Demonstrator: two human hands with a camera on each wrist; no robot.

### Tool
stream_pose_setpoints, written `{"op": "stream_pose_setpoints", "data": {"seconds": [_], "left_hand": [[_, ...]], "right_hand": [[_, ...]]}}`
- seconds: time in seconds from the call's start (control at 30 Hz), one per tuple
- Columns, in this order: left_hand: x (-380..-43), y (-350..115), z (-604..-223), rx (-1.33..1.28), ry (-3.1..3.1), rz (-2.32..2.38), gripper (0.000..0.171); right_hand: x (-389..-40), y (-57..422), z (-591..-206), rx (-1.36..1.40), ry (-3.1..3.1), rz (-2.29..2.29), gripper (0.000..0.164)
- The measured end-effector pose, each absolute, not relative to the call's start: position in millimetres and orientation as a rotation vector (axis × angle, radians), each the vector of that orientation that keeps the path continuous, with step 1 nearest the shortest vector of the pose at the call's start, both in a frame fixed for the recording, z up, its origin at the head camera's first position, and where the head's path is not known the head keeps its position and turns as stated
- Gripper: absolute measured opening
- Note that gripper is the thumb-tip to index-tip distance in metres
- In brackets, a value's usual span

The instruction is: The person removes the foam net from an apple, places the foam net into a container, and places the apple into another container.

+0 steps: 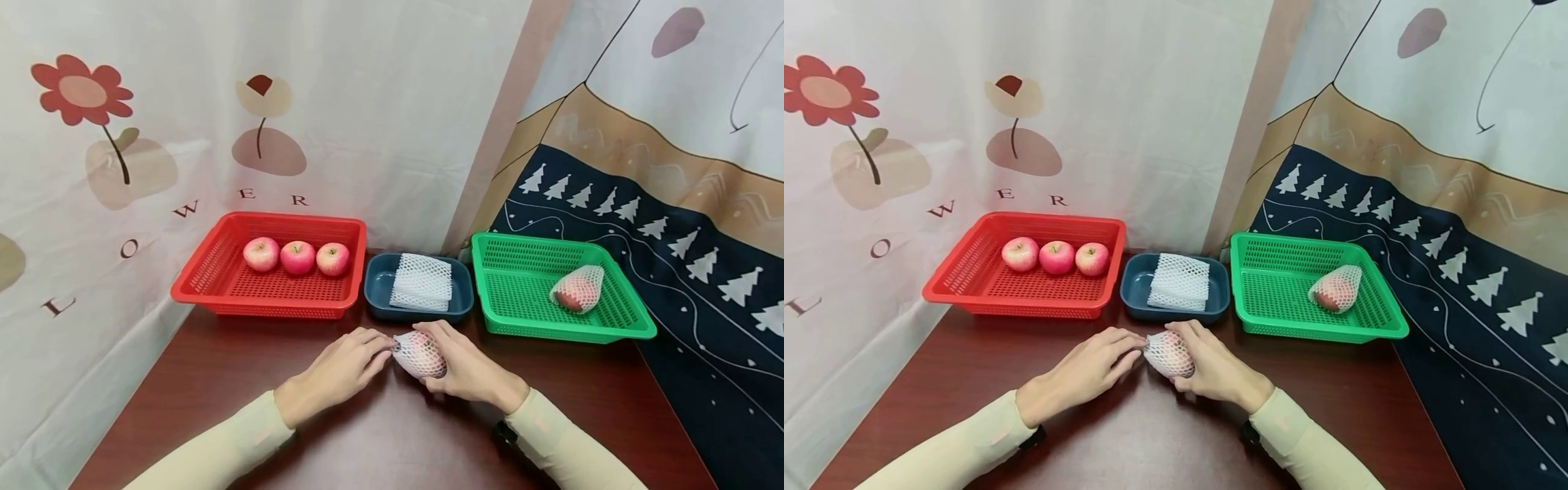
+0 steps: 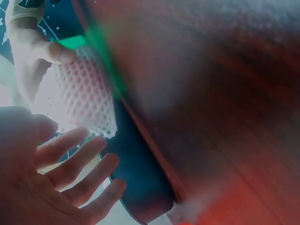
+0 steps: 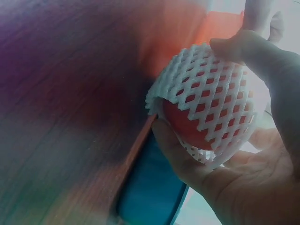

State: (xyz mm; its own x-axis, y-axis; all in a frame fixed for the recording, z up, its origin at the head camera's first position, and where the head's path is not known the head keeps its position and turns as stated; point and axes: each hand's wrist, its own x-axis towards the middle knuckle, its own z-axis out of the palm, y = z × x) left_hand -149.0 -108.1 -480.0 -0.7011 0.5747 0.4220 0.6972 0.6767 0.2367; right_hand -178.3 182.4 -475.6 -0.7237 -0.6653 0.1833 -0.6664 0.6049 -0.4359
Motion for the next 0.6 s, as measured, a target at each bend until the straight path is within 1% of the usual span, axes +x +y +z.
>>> {"op": "stream_pose_setpoints", "data": {"seconds": [0.13,0.33,0.6], "left_hand": [[-152.4,-107.9,-482.0,-1.040,-2.521,-0.567,0.026],[-153.7,-107.0,-482.5,-0.983,-2.525,-0.703,0.027],[-153.5,-107.0,-476.2,-0.961,-2.533,-0.932,0.042]], "right_hand": [[-179.2,181.7,-473.3,1.170,-2.799,0.785,0.093],[-181.7,180.6,-471.4,1.182,-2.763,0.833,0.096],[-184.5,177.4,-470.0,1.176,-2.747,0.893,0.093]]}}
